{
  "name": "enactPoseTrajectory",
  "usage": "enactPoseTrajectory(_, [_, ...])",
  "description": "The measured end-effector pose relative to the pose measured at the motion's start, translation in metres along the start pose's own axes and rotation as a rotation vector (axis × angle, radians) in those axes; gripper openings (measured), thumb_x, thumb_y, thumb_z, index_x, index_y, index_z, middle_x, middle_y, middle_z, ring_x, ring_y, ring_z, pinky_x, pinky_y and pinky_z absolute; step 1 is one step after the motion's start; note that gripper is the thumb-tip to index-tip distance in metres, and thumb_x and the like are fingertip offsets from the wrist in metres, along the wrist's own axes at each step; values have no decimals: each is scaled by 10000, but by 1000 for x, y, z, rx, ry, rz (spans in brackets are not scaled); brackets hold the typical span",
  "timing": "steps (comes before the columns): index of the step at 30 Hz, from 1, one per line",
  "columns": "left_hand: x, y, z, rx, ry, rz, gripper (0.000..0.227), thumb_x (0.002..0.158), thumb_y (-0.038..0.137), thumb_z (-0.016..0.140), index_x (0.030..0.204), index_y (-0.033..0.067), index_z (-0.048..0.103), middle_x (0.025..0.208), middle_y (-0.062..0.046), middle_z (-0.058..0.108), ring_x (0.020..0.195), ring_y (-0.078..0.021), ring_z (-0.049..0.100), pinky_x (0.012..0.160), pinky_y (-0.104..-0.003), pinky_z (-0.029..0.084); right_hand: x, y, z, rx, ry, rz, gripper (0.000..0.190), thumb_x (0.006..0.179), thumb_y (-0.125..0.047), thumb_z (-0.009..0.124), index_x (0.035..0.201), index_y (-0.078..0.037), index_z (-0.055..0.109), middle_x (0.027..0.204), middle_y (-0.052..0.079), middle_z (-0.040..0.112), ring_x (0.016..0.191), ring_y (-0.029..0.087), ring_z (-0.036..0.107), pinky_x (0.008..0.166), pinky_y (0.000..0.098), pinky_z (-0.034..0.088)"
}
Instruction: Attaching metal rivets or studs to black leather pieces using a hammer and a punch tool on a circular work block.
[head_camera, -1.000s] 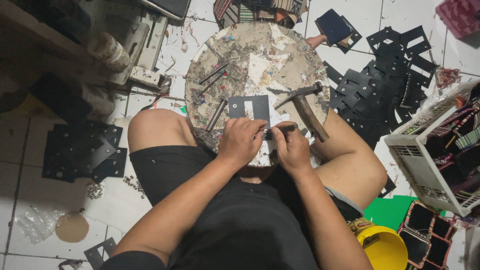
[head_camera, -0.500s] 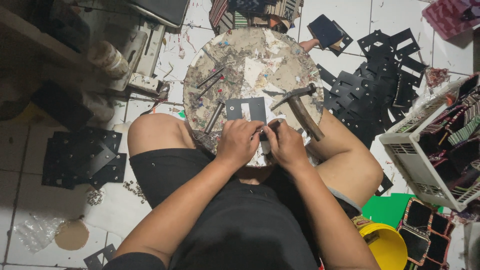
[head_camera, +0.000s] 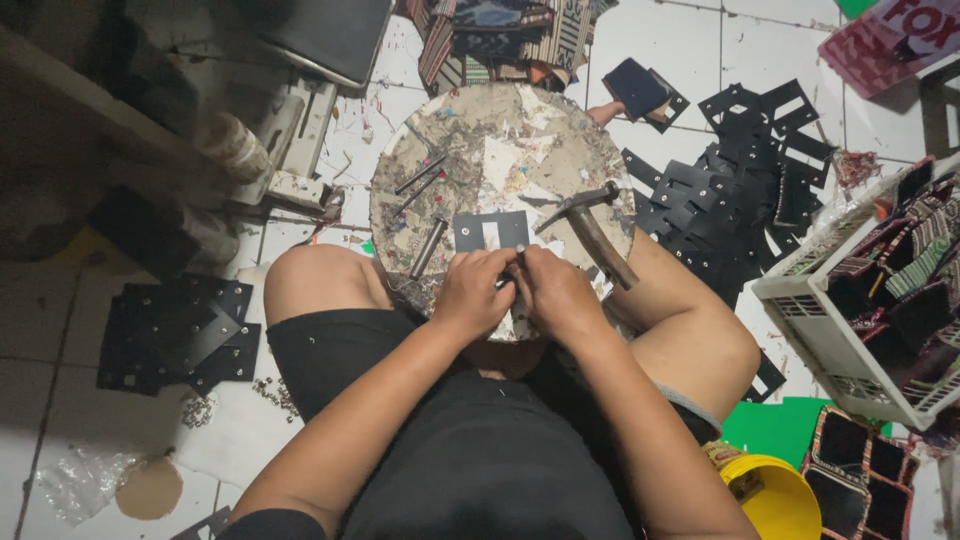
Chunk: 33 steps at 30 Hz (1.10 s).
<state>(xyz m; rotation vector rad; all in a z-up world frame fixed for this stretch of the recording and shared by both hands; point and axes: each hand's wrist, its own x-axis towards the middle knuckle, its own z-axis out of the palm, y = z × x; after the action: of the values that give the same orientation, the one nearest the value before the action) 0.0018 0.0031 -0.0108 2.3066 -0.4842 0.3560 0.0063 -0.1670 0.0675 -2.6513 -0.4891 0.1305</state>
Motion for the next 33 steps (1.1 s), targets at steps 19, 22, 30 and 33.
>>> enactPoseTrajectory(19, [9, 22, -10, -31, 18, -3, 189, 972, 344, 682, 984, 156, 688, 894, -4, 772, 875, -231, 730, 819, -380, 493, -60, 19, 40, -52, 371, -145, 188, 951, -270, 715, 1076, -140, 769, 1148, 66, 745, 1134, 253, 674, 971, 415, 491])
enactPoseTrajectory(22, [6, 23, -11, -146, 55, -24, 205, 1047, 271, 594, 1028, 98, 701, 919, -89, 771, 875, -314, 733, 829, -422, 528, -67, 25, 54, -82, 447, -193, 286, 951, -298, 707, 1190, -142, 723, 1263, 86, 703, 1201, 289, 647, 1028, 453, 469])
enactPoseTrajectory(30, [12, 31, -18, -413, 117, -124, 225, 1044, 235, 601, 1188, 111, 722, 1023, -87, 762, 993, -313, 739, 864, -396, 583, -66, 24, 65, -67, 508, -190, 284, 962, -275, 695, 1197, -117, 720, 1291, 98, 686, 1241, 303, 629, 1088, 478, 438])
enactPoseTrajectory(33, [12, 29, -16, -420, 24, -171, 236, 1035, 212, 605, 1213, 93, 705, 1005, -131, 767, 971, -371, 736, 841, -454, 591, -67, 21, 58, -58, 479, -186, 291, 950, -259, 707, 1196, -105, 724, 1251, 95, 703, 1214, 293, 638, 1075, 484, 447])
